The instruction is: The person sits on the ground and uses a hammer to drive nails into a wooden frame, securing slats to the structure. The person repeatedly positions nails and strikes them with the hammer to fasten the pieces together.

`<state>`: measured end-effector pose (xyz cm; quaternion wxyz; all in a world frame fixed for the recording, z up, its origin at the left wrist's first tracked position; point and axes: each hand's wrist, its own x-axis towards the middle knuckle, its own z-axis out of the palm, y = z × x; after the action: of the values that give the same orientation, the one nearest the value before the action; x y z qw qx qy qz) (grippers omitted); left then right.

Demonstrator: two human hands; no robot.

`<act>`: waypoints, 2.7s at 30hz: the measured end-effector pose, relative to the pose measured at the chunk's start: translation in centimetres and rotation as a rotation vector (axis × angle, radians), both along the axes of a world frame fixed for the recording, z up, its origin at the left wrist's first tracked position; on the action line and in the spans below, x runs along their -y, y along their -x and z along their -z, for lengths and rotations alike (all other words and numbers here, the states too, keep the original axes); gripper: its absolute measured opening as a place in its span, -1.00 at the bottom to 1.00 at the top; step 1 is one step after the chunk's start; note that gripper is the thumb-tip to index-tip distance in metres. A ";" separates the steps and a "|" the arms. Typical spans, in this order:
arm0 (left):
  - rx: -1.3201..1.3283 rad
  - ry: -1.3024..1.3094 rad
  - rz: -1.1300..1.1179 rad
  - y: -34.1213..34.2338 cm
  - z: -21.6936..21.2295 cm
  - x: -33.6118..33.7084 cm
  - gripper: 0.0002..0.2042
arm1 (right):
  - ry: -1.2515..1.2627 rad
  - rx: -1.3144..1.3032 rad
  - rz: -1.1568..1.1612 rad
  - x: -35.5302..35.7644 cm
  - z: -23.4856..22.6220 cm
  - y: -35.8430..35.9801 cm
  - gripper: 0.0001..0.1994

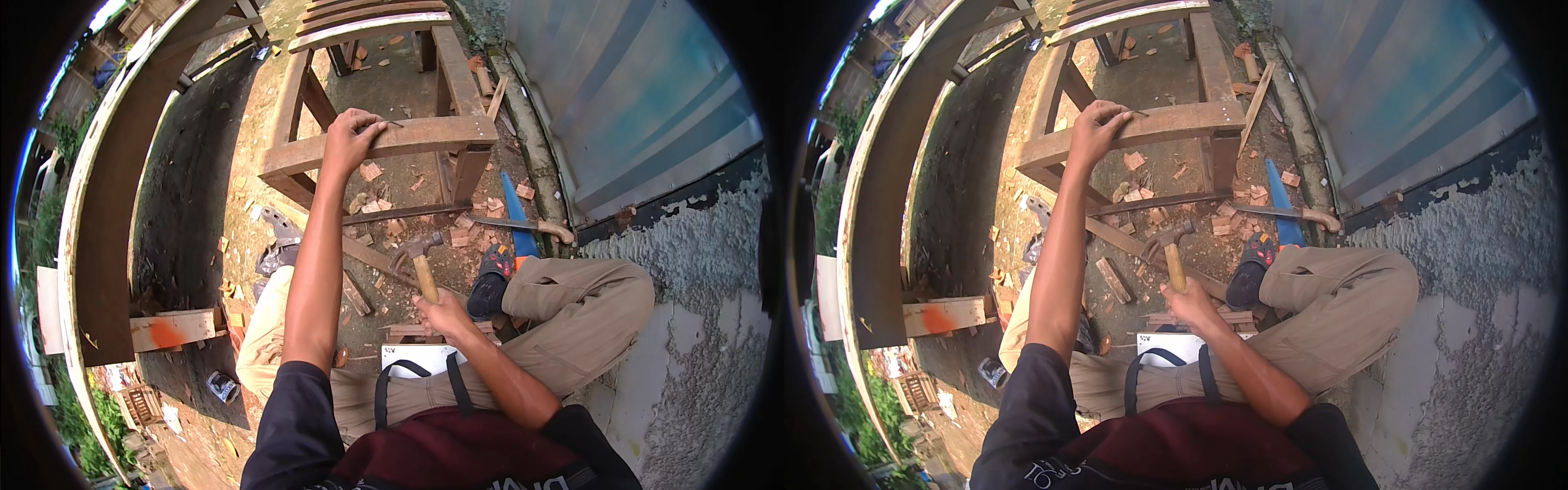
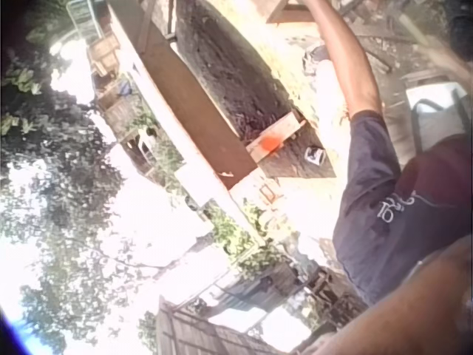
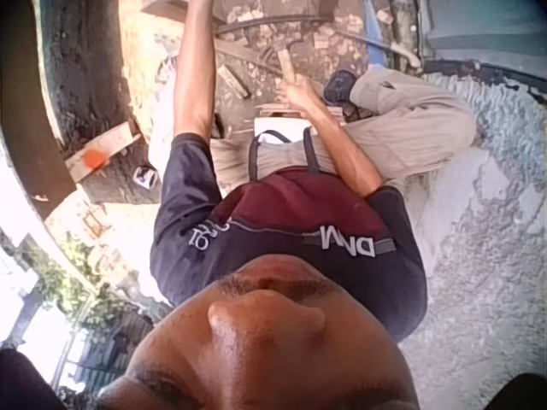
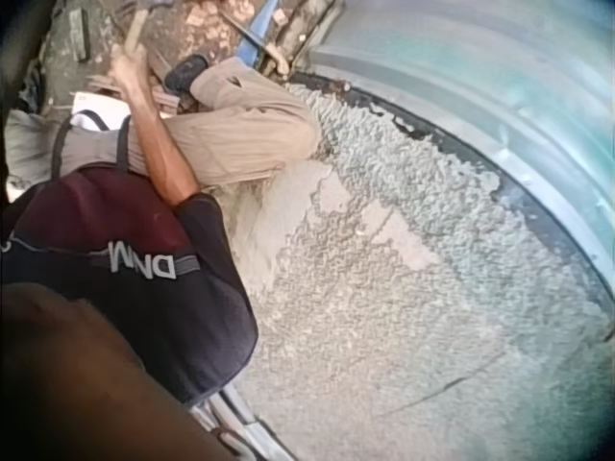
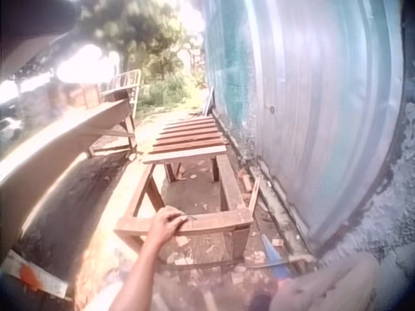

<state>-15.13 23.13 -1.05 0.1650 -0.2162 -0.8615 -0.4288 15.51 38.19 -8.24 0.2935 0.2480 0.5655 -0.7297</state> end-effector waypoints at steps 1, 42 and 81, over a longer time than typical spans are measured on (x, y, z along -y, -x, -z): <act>0.012 0.005 0.001 0.1 0.0 0.1 -0.80 | 0.005 0.001 -0.008 0.0 0.1 0.0 -0.79; 0.278 -0.050 0.088 0.4 -1.3 2.4 -0.80 | -0.851 -0.917 -0.094 -0.8 -12.9 16.1 -0.54; 0.254 -0.001 0.054 0.4 -1.2 2.4 -0.79 | -0.826 -1.033 0.013 -1.9 -13.2 16.9 -0.53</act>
<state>-15.51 20.70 0.14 0.0431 -0.1834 -0.8691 -0.4574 -1.38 40.08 4.96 -0.1390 -0.0383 0.8656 -0.4795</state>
